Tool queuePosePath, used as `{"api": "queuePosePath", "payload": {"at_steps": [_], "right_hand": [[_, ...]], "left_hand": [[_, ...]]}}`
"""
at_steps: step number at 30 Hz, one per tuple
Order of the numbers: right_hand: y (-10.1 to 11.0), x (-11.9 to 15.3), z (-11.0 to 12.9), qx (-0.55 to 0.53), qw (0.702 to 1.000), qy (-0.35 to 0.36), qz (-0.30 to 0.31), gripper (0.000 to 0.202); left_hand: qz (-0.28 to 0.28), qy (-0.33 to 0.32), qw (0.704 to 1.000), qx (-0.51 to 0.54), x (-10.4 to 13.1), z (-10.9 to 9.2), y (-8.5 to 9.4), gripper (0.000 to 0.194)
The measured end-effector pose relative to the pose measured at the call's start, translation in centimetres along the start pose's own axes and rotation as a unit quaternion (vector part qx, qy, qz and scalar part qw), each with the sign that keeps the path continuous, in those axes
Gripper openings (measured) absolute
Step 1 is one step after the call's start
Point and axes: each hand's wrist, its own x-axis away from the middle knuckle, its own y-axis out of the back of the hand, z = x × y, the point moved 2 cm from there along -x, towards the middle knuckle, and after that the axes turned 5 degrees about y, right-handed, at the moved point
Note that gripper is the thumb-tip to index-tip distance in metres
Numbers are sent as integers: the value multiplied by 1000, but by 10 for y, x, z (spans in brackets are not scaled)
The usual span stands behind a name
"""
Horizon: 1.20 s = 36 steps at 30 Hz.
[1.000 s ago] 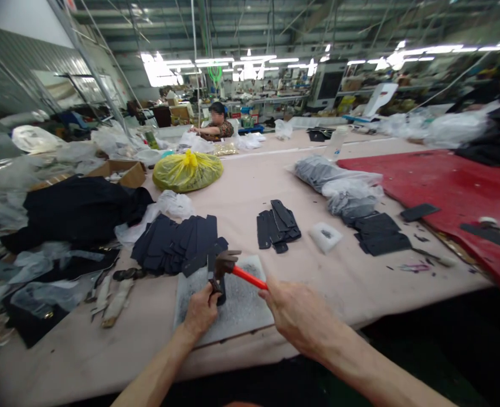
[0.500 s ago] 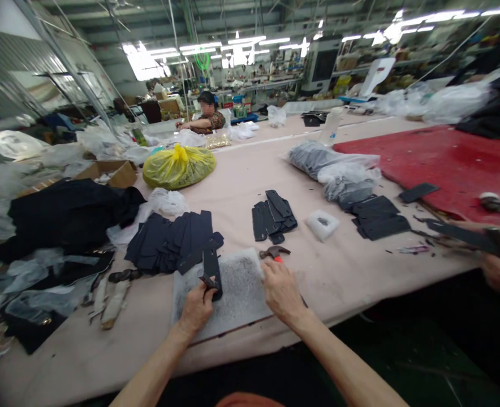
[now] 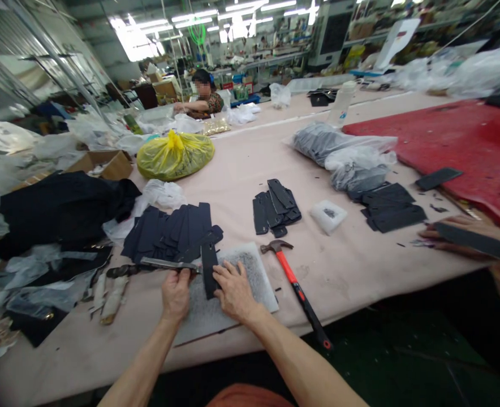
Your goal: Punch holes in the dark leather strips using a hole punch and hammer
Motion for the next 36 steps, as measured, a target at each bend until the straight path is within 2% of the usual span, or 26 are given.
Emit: {"api": "queuePosePath", "payload": {"at_steps": [3, 6, 10, 13, 17, 21, 24, 27, 30, 33, 36], "right_hand": [[1, 0, -1, -13, 1000, 5, -3, 45], [1, 1, -2, -27, 1000, 6, -4, 38], [1, 3, -2, -40, 999, 5, 1, 28], [2, -2, -2, -35, 999, -32, -23, 27], [7, -26, -9, -15, 991, -122, -50, 37], [4, -63, -18, -62, 988, -138, -38, 40], [-5, -85, -23, -120, 978, -163, -54, 46], [-12, -95, -26, -202, 954, -200, -100, 46], [-10, -96, -30, -314, 914, -216, -138, 37], [7, -93, -35, -434, 862, -208, -160, 26], [33, -87, -37, -536, 804, -187, -176, 25]], "left_hand": [[44, -10, 998, -42, -6, -3, 6, 31], [84, -32, 992, -84, 1, 6, 3, 29], [90, -74, 988, -102, 11, 20, -4, 29], [82, -72, 989, -96, 12, 21, -4, 29], [57, -41, 995, -65, 9, 15, 0, 30], [44, -24, 998, -46, 8, 13, 2, 31], [24, -26, 998, -53, 10, 16, 4, 32], [-55, -27, 996, -70, 13, 22, 9, 33], [-143, 13, 987, -70, 13, 30, 14, 34], [-148, 54, 987, -44, 10, 36, 15, 33], [-135, 59, 987, -59, 7, 39, 15, 32]]}}
